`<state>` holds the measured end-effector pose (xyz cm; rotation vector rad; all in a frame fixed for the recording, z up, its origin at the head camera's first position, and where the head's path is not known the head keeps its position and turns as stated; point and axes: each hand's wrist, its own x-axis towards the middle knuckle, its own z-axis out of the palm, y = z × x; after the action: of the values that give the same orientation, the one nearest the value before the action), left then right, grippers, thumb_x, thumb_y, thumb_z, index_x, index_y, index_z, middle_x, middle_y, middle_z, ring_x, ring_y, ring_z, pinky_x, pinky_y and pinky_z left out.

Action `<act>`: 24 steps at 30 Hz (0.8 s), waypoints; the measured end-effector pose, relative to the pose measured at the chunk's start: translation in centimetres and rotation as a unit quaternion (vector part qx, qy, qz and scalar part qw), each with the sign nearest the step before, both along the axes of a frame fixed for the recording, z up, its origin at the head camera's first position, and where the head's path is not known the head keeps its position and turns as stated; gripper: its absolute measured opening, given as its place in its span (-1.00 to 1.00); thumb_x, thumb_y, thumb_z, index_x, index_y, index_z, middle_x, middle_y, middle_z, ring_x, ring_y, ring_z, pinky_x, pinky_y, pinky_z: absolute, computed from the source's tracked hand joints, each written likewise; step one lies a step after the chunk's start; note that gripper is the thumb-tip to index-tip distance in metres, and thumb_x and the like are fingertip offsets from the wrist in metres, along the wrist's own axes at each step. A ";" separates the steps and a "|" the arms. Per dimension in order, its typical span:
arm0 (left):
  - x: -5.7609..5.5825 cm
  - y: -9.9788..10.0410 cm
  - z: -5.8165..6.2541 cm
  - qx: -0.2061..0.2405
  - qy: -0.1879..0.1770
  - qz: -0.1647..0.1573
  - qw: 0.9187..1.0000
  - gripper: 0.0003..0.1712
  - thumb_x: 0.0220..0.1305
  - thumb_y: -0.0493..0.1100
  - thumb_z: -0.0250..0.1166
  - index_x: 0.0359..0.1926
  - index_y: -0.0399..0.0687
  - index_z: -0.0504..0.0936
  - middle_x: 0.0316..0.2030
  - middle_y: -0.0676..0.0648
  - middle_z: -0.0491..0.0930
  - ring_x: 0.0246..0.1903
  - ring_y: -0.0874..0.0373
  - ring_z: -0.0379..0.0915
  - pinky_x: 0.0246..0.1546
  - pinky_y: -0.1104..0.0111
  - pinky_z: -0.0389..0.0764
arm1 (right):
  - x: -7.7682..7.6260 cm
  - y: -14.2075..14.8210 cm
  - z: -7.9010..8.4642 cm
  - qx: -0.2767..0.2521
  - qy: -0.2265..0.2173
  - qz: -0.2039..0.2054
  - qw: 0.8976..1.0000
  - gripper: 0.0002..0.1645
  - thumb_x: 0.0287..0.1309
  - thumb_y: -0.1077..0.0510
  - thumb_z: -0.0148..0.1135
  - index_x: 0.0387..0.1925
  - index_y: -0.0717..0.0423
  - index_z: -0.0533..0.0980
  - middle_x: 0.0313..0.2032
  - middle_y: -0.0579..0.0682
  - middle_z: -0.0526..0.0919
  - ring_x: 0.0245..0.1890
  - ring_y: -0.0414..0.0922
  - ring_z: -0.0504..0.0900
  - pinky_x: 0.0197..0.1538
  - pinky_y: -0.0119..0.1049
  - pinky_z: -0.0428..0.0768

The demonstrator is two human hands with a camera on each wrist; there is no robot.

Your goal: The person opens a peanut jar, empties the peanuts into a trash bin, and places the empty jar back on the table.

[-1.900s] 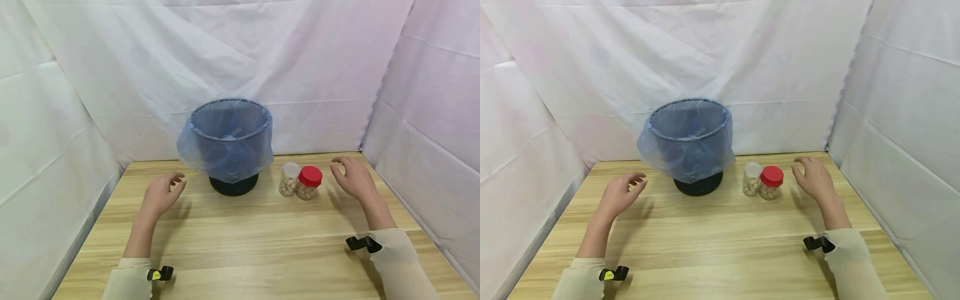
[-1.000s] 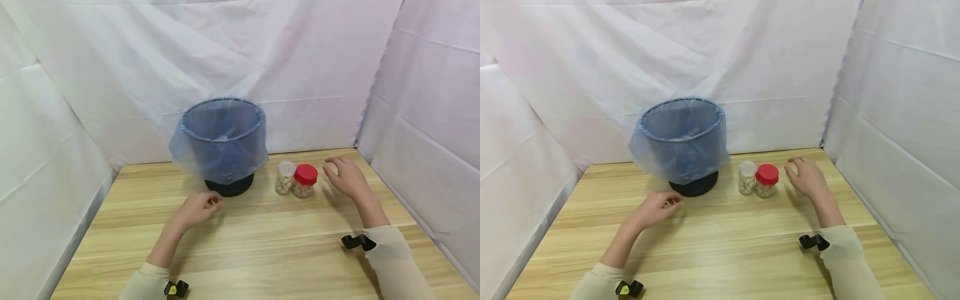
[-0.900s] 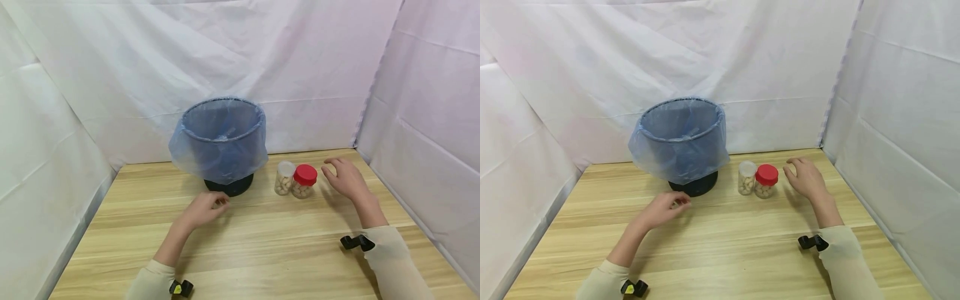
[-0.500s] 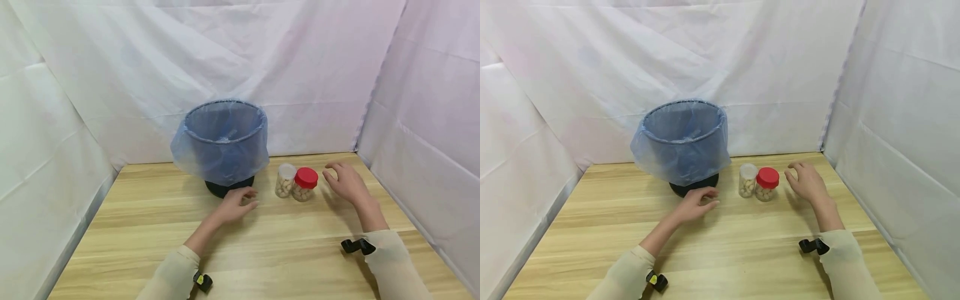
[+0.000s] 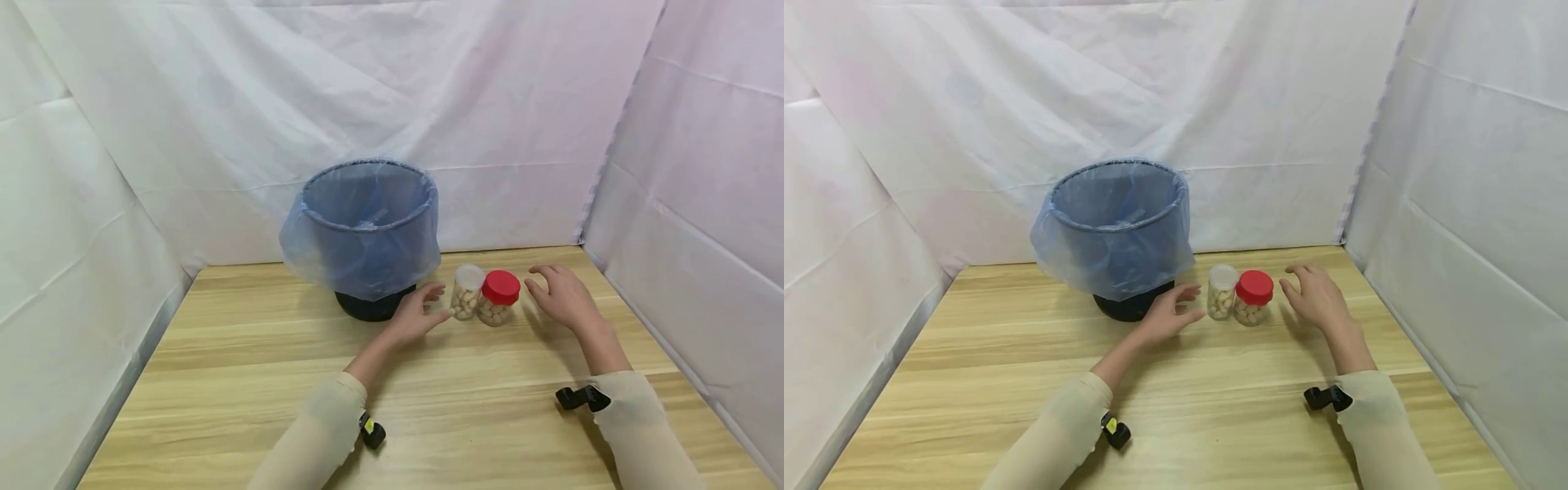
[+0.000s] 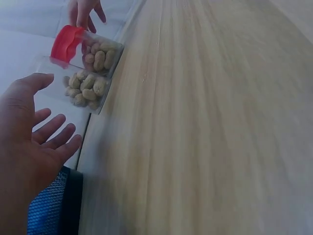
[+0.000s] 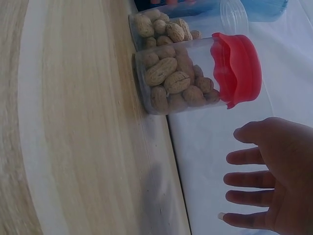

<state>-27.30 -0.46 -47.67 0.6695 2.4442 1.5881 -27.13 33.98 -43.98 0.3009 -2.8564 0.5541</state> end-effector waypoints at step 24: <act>-2.2 4.8 -0.8 0.068 -0.015 0.011 0.998 -0.24 0.32 -0.20 0.57 0.47 -0.16 0.49 0.28 -0.24 0.64 0.34 -0.13 0.57 0.36 0.10 0.63 | -0.1 -0.2 -0.2 0.005 -0.008 -0.001 1.000 -0.46 0.64 -0.04 0.12 0.29 0.34 0.56 0.25 0.46 0.59 0.31 0.45 0.50 0.35 0.43 0.44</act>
<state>-29.49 4.30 -48.50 0.6338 2.3470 1.7719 -27.24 33.82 -44.16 0.2977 -2.8746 0.5434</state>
